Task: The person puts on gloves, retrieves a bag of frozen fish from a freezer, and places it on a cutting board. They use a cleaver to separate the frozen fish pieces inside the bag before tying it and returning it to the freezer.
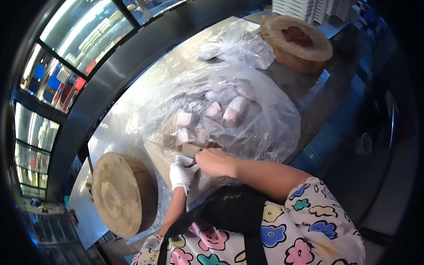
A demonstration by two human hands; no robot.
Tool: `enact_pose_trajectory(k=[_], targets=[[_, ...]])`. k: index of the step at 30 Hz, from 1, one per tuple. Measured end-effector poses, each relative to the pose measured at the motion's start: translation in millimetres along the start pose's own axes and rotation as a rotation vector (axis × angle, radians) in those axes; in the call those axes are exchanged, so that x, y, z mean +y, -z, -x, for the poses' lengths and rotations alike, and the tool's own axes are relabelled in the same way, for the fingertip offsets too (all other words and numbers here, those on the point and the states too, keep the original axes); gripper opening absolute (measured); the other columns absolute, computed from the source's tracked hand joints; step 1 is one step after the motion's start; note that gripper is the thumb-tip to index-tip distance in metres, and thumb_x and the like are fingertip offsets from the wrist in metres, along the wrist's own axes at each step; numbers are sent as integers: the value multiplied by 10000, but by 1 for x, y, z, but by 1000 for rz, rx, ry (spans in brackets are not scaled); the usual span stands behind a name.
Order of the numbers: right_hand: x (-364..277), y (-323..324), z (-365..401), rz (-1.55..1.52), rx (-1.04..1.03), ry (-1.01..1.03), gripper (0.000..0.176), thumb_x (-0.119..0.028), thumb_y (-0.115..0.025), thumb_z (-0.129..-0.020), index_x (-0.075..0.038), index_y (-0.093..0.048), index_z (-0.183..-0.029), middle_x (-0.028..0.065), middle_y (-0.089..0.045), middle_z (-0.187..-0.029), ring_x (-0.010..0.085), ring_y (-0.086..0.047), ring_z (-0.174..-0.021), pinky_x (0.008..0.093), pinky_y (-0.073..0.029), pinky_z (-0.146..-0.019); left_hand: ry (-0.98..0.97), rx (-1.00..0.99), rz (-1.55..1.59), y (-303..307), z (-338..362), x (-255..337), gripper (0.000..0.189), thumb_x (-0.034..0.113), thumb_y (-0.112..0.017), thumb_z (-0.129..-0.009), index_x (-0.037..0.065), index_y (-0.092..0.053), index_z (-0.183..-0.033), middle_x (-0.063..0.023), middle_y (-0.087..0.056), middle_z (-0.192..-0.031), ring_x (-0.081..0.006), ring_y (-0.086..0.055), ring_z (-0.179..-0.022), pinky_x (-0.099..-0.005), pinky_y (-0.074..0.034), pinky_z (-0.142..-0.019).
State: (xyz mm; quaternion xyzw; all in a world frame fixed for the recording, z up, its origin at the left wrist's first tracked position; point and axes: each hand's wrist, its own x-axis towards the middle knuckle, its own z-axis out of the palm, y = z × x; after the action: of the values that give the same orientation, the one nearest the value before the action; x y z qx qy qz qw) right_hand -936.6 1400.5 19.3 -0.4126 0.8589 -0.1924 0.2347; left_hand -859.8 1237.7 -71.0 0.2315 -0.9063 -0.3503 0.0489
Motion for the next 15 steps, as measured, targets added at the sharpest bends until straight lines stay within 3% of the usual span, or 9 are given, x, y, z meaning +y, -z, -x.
enact_pose_trajectory(k=[1, 2, 4, 5, 7, 8, 10, 12, 15], targets=[[5, 5, 13, -30, -20, -63, 181, -81, -564, -804, 51, -642, -901, 241, -673, -895, 410, -660, -879, 461, -539, -733, -71, 142, -89, 6, -1, 7, 699, 219, -876, -561, -36, -568, -1134, -245, -651, -977, -364, -639, -875, -411, -501, -776], [13, 7, 28, -61, -47, -130, 179, -97, -563, -822, 40, -625, -918, 241, -671, -887, 414, -656, -876, 476, -530, -744, -7, 59, -55, 13, -4, 11, 1014, 223, -893, -537, -56, -351, -1346, -297, -510, -1223, -404, -542, -1094, -399, -453, -917], [31, 8, 60, -120, 23, -202, 179, -122, -562, -840, 30, -608, -922, 248, -664, -876, 425, -648, -864, 487, -518, -745, -249, 154, -185, 12, -16, 10, 1143, 216, -898, -503, -51, -255, -1410, -301, -350, -1370, -421, -411, -1244, -391, -380, -1030], [39, 8, 77, -185, 92, -246, 184, -148, -561, -859, 21, -591, -925, 254, -657, -865, 435, -639, -851, 499, -507, -747, -252, 139, -175, 8, -19, 16, 1143, 216, -898, -503, -51, -255, -1410, -301, -350, -1370, -421, -411, -1244, -391, -380, -1030], [50, 10, 110, -273, 274, -322, 224, -198, -578, -870, 26, -583, -887, 271, -637, -824, 456, -620, -814, 503, -493, -716, -417, -151, -39, 8, -34, 42, 1216, 216, -899, -476, -43, -199, -1436, -298, -235, -1432, -428, -315, -1320, -388, -328, -1086], [59, 8, 123, -275, 281, -333, 224, -198, -578, -870, 26, -583, -887, 271, -637, -824, 456, -620, -814, 503, -493, -716, -427, -160, -38, 0, -36, 50, 1216, 216, -899, -476, -43, -199, -1436, -298, -235, -1432, -428, -315, -1320, -388, -328, -1086], [76, 2, 146, -336, 457, -566, 256, -204, -621, -844, 46, -570, -858, 281, -623, -795, 458, -616, -814, 491, -490, -696, -447, -43, -193, -25, -35, 73, 1200, 210, -890, -486, -27, -207, -1444, -306, -256, -1426, -434, -346, -1304, -400, -340, -1078], [88, -4, 159, -401, 549, -646, 257, -192, -641, -829, 54, -566, -836, 284, -618, -785, 454, -618, -810, 484, -487, -682, -441, -146, 49, -49, -47, 98, 1135, 228, -880, -537, -7, -235, -1442, -305, -292, -1417, -466, -359, -1289, -412, -340, -1078], [108, -17, 171, -479, 677, -720, 256, -169, -670, -805, 63, -561, -801, 291, -607, -773, 448, -622, -803, 468, -482, -656, -683, -164, -38, -82, -73, 134, 1045, 236, -849, -632, 7, -240, -1451, -332, -287, -1419, -471, -372, -1286, -405, -398, -1032]])
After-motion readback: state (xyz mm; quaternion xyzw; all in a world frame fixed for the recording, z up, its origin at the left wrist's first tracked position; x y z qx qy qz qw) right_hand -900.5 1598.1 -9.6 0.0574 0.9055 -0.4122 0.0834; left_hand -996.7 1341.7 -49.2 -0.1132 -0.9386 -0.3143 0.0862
